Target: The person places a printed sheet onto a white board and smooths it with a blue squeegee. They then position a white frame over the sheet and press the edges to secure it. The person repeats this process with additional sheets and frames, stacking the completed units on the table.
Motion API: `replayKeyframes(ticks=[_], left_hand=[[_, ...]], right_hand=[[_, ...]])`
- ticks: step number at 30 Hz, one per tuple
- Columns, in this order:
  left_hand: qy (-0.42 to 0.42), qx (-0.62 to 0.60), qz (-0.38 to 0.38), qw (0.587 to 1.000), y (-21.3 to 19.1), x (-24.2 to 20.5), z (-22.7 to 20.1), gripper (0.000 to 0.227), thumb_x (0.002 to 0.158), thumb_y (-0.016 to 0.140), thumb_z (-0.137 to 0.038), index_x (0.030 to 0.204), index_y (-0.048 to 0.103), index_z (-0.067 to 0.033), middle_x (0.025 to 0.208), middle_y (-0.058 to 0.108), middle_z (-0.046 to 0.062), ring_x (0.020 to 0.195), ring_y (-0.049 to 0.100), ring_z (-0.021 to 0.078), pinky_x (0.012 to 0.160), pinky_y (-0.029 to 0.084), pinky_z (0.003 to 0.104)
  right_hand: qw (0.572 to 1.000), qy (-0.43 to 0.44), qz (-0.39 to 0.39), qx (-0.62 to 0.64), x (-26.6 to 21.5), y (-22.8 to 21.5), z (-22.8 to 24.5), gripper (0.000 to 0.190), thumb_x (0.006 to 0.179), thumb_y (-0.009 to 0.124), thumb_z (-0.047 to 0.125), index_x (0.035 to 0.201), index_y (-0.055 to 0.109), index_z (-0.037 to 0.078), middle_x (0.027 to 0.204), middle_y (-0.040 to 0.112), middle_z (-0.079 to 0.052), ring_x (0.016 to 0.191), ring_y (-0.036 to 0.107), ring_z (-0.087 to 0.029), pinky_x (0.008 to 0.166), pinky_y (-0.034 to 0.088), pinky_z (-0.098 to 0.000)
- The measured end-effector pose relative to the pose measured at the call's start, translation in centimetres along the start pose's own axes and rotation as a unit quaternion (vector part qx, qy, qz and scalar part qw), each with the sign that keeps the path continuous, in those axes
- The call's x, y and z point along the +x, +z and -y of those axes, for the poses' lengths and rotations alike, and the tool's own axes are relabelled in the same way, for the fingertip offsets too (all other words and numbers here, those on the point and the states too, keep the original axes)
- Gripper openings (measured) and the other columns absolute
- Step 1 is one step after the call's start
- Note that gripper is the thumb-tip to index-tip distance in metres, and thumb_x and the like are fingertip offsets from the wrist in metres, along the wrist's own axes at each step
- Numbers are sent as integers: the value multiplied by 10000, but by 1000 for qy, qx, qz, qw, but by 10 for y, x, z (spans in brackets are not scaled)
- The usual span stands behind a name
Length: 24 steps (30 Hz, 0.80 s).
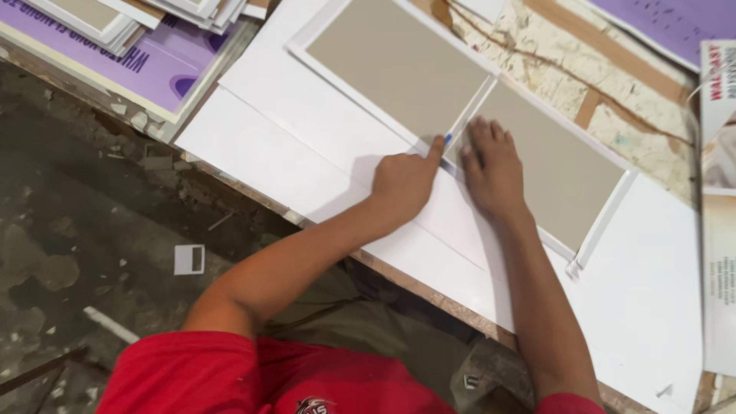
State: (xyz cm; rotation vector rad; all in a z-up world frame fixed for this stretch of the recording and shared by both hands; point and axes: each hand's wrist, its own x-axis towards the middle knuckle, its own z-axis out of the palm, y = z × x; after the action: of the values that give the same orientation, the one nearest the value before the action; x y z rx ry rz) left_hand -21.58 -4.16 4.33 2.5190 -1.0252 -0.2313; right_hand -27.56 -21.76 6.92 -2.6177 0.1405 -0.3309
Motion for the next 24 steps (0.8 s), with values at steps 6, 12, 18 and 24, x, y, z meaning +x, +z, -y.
replayKeyframes(ticks=[6, 12, 18, 24], left_hand=[[62, -130, 79, 986, -56, -79, 15, 214, 1020, 589, -211, 1156, 601, -46, 816, 702, 161, 786, 696, 376, 679, 519, 513], [-3, -56, -3, 998, -106, -105, 91, 349, 869, 548, 23, 1199, 621, -61, 924, 680, 172, 798, 676, 355, 749, 520, 503], [60, -17, -90, 994, -130, -62, 148, 227, 911, 608, -78, 1044, 784, -135, 839, 617, 87, 852, 578, 293, 773, 429, 443], [82, -27, -26, 996, -95, -44, 149, 325, 926, 584, -57, 1144, 793, -176, 820, 591, 74, 865, 560, 261, 825, 417, 406]], right_hand=[[995, -38, 71, -57, -42, -29, 3, 537, 968, 597, 289, 1431, 579, 18, 1539, 505, -215, 1476, 387, -418, 1223, 257, -512], [989, 54, 113, -84, -72, -70, -9, 416, 946, 638, 313, 1274, 698, 63, 1453, 609, -133, 1444, 496, -302, 1249, 285, -495], [983, 23, 78, -165, -22, -42, 11, 345, 959, 679, 310, 1224, 739, 98, 1261, 720, -139, 1219, 648, -343, 1162, 398, -544], [991, -33, -13, -130, 74, 57, 56, 537, 1001, 647, 380, 1466, 596, 117, 1550, 418, -239, 1375, 345, -524, 1082, 234, -673]])
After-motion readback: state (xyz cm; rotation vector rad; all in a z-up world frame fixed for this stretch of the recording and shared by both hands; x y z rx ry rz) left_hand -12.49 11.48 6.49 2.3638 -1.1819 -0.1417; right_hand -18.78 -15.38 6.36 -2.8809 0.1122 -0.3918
